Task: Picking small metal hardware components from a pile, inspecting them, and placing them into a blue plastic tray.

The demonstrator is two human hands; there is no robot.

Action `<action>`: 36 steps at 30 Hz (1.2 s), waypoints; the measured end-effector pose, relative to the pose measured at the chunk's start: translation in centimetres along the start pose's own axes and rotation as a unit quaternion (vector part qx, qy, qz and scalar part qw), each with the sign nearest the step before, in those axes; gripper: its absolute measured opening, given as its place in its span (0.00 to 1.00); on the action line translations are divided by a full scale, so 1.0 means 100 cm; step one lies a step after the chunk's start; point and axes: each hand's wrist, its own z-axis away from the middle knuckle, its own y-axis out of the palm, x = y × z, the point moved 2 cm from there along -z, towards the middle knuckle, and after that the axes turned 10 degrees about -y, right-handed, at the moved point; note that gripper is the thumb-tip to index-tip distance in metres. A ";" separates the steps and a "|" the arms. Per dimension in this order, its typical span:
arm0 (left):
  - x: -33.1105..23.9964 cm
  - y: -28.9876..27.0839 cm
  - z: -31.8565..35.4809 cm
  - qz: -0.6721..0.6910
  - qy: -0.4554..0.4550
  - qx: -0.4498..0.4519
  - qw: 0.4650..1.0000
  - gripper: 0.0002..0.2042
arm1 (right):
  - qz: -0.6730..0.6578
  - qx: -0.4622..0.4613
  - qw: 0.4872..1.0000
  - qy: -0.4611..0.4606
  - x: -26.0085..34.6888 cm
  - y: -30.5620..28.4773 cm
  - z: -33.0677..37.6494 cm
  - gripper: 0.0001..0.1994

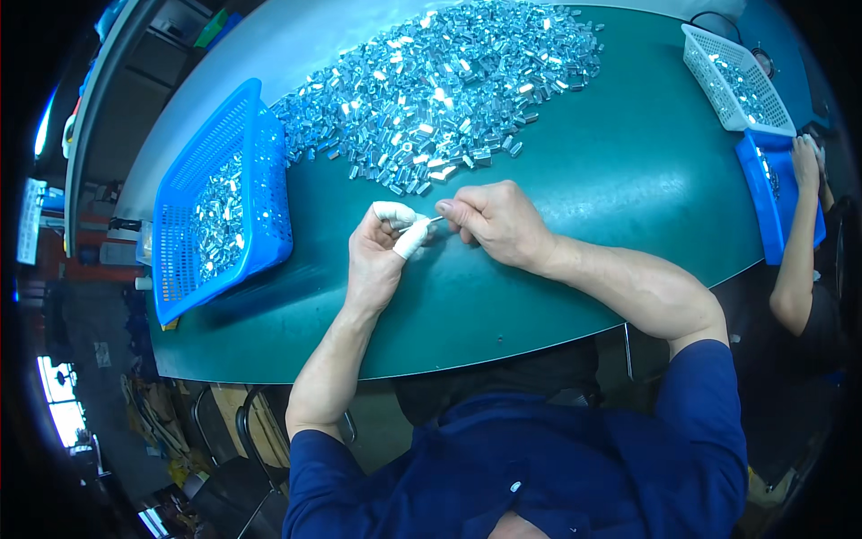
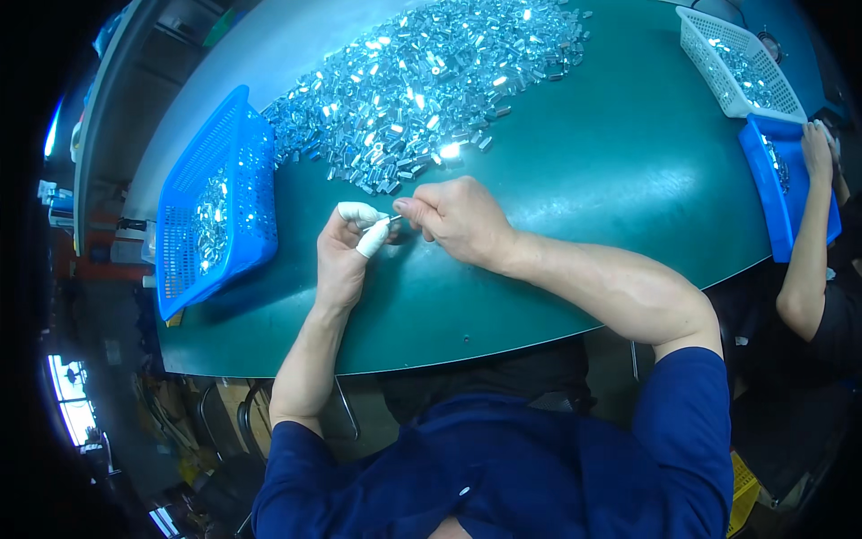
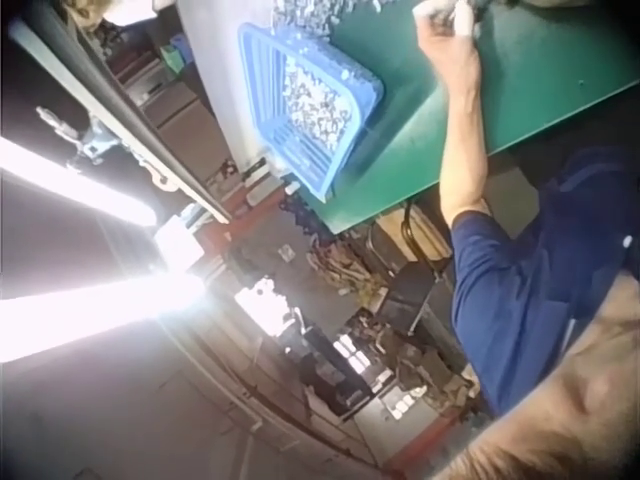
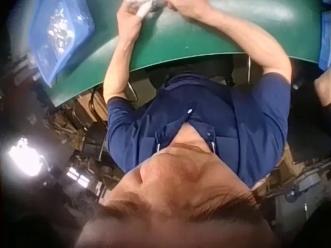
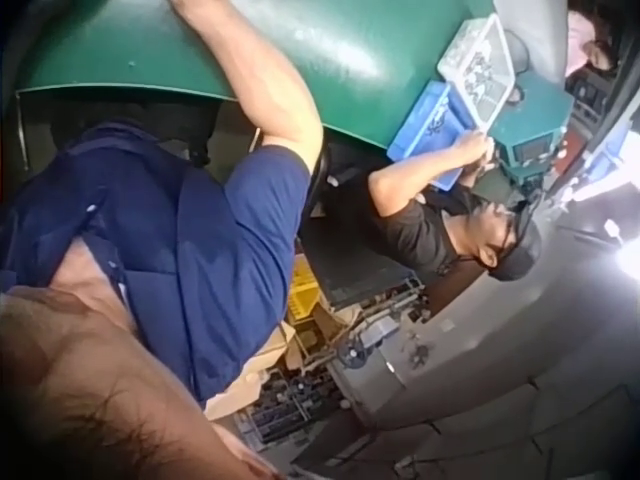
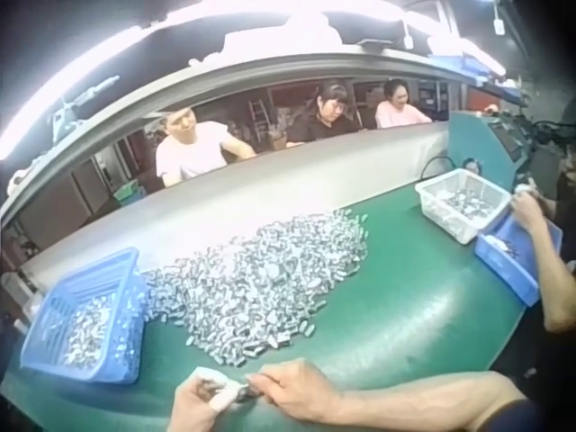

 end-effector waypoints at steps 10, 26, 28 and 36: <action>0.008 0.002 0.000 -0.012 0.013 -0.040 0.999 0.11 | 0.002 0.007 1.000 0.029 -0.001 0.008 -0.003 0.22; -0.025 -0.011 0.018 -0.247 0.185 -0.130 0.942 0.08 | -0.060 -0.081 0.993 0.061 -0.003 -0.005 -0.002 0.20; -0.040 -0.014 0.026 -0.269 0.250 -0.168 0.915 0.08 | -0.079 -0.120 0.987 0.073 -0.014 -0.007 -0.003 0.22; -0.150 -0.098 0.061 -0.411 0.358 -0.386 0.744 0.08 | -0.059 -0.101 0.993 0.032 -0.008 -0.007 -0.003 0.22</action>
